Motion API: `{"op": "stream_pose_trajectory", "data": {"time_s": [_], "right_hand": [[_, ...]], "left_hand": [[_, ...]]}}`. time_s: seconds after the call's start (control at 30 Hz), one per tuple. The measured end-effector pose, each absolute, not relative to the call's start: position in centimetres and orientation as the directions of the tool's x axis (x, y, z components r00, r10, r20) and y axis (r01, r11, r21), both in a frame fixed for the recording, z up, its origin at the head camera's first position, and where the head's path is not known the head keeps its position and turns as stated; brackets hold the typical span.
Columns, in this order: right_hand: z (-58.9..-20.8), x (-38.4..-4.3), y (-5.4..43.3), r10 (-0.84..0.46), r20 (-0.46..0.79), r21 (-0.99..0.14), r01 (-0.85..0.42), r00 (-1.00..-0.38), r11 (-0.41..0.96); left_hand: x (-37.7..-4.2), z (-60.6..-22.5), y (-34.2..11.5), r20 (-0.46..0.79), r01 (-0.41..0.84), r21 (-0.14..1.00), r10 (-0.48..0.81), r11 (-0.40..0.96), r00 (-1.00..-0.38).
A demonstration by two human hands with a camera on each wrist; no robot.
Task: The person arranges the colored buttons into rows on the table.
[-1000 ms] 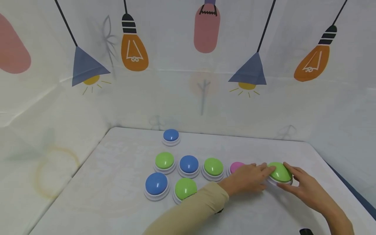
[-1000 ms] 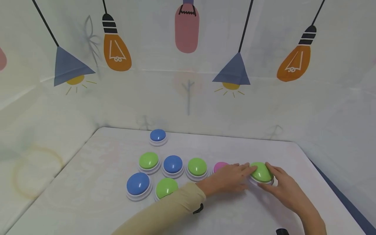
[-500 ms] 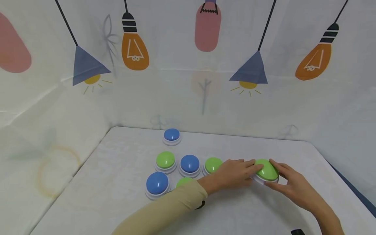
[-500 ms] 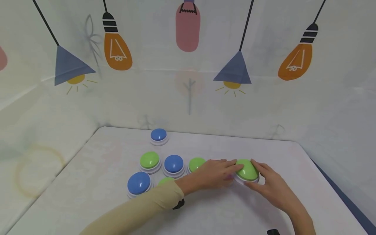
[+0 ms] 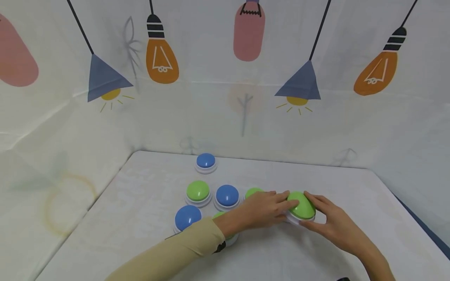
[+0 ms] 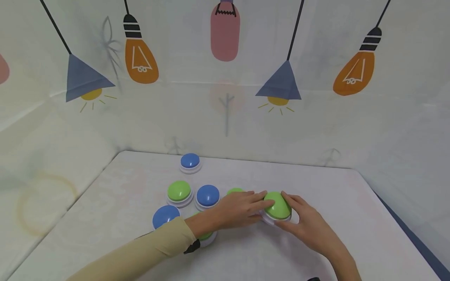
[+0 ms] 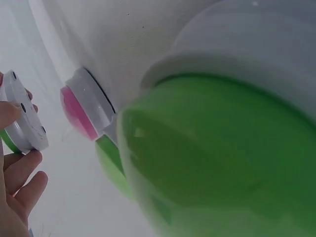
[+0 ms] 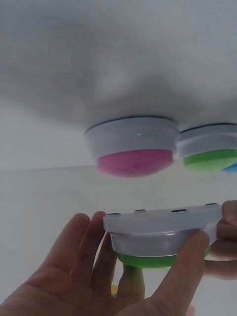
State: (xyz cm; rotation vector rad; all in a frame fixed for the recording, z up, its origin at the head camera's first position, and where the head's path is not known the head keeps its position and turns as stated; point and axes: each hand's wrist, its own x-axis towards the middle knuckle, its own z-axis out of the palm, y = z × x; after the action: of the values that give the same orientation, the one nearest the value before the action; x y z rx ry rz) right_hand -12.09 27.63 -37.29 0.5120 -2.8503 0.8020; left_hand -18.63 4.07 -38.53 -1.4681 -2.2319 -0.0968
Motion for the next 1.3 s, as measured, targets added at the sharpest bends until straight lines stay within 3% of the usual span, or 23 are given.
{"op": "stream_pose_trajectory", "data": {"time_s": [0.23, 0.73, 1.1, 1.3], "right_hand": [[-37.5, -11.7, 25.6, -0.315, 0.239, -0.468, -0.393, -0.919, 0.792], [-39.7, -11.5, 21.8, -0.371, 0.278, -0.467, -0.462, -0.886, 0.754], [-41.0, -11.6, 19.8, -0.418, 0.146, -0.509, -0.43, -0.897, 0.746], [-41.8, -11.5, 19.2, -0.45, 0.155, -0.496, -0.464, -0.879, 0.734]], "left_hand": [[-17.7, -38.2, 1.7, 0.425, 0.901, -0.184, 0.858, 0.393, -0.288], [-15.8, -39.1, -2.4, 0.365, 0.885, -0.161, 0.859, 0.438, -0.359], [-14.8, -40.6, -4.0, 0.325, 0.881, -0.158, 0.867, 0.445, -0.379], [-14.5, -41.1, -4.3, 0.342, 0.879, -0.185, 0.867, 0.439, -0.361]]}}
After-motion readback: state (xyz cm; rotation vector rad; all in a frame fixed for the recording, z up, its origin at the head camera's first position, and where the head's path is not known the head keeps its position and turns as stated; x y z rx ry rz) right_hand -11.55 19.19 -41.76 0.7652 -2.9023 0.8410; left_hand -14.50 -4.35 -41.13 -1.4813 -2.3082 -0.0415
